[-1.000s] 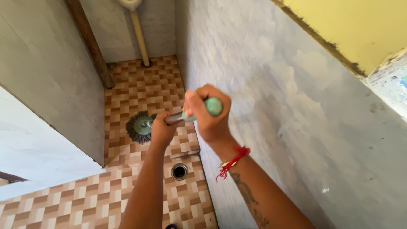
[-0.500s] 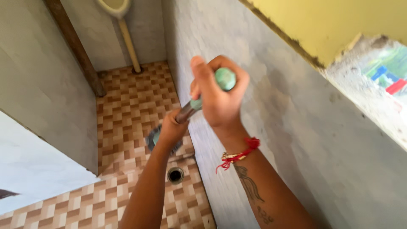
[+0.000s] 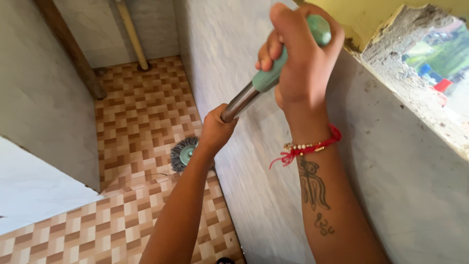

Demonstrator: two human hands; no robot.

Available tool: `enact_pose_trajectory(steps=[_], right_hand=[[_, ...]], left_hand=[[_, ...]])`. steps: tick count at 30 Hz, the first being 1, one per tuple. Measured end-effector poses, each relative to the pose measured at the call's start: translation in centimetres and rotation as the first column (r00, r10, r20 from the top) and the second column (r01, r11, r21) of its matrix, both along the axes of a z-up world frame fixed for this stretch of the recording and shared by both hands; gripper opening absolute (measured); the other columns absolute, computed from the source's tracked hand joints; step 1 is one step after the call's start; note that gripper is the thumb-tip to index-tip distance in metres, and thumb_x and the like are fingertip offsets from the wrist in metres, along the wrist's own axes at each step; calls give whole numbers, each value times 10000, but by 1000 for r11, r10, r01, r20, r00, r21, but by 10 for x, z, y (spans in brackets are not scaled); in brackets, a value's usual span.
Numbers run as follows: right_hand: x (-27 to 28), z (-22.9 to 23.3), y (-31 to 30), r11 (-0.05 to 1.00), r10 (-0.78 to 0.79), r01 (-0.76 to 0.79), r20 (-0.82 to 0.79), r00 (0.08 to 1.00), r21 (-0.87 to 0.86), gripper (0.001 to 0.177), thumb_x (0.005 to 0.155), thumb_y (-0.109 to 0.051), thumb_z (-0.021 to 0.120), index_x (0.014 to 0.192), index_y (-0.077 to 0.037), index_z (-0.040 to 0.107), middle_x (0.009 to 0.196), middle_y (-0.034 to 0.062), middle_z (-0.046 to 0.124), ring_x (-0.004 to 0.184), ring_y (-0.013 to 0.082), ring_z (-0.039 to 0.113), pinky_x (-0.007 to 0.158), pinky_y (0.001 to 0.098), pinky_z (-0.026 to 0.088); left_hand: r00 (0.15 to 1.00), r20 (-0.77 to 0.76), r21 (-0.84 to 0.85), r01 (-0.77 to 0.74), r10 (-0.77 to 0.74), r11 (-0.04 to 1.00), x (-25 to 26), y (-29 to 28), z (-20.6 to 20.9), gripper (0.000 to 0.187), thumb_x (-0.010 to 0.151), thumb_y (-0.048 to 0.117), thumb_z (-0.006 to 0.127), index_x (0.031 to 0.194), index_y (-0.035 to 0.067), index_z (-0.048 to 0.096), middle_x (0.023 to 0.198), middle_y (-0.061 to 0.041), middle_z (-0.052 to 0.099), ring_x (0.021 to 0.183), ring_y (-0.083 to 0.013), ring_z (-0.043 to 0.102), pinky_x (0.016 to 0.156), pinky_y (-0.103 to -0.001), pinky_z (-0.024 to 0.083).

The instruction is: The person mops a tiled floor in a small room using a mop, moving it around the floor surface and near a central drain.

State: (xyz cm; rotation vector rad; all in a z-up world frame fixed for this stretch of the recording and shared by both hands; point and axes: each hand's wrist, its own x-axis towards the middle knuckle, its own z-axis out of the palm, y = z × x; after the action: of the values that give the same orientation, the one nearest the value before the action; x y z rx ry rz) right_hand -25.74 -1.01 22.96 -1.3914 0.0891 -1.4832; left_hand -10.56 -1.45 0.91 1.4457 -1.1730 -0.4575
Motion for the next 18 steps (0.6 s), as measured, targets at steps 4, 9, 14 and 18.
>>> enact_pose_trajectory(steps=[4, 9, 14, 18], right_hand=[[-8, -26, 13, 993, -62, 69, 72, 995, -94, 257, 1042, -39, 619, 820, -36, 490, 637, 96, 505, 475, 189, 493, 487, 383, 471], [29, -103, 69, 982, -177, 181, 69, 982, -61, 193, 986, 0, 585, 816, -48, 506, 665, 84, 582, 592, 164, 597, 625, 349, 549], [65, -122, 128, 960, -245, 209, -205, 947, -185, 225, 950, 16, 640, 754, -27, 538, 728, 80, 619, 636, 129, 579, 586, 293, 481], [79, -61, 116, 993, -118, 110, -175, 978, -52, 241, 964, -15, 661, 755, -28, 544, 641, 48, 601, 590, 137, 594, 574, 303, 475]], left_hand=[[990, 95, 40, 102, -105, 994, 11, 1, -10, 148, 835, 111, 705, 978, 76, 691, 767, -123, 678, 705, -236, 657, 677, -374, 540], [951, 302, 278, -19, -68, 960, 47, 26, -56, 156, 879, 243, 746, 989, 132, 733, 913, -143, 745, 895, -350, 713, 781, -452, 546], [970, 242, 187, -80, 33, 979, 91, 74, -78, 262, 801, 258, 786, 1020, 126, 731, 965, -146, 740, 909, -368, 702, 772, -460, 539], [987, 149, 147, 34, -57, 988, 99, 83, -36, 351, 792, 293, 820, 1020, 64, 683, 892, -158, 742, 801, -316, 715, 727, -431, 538]])
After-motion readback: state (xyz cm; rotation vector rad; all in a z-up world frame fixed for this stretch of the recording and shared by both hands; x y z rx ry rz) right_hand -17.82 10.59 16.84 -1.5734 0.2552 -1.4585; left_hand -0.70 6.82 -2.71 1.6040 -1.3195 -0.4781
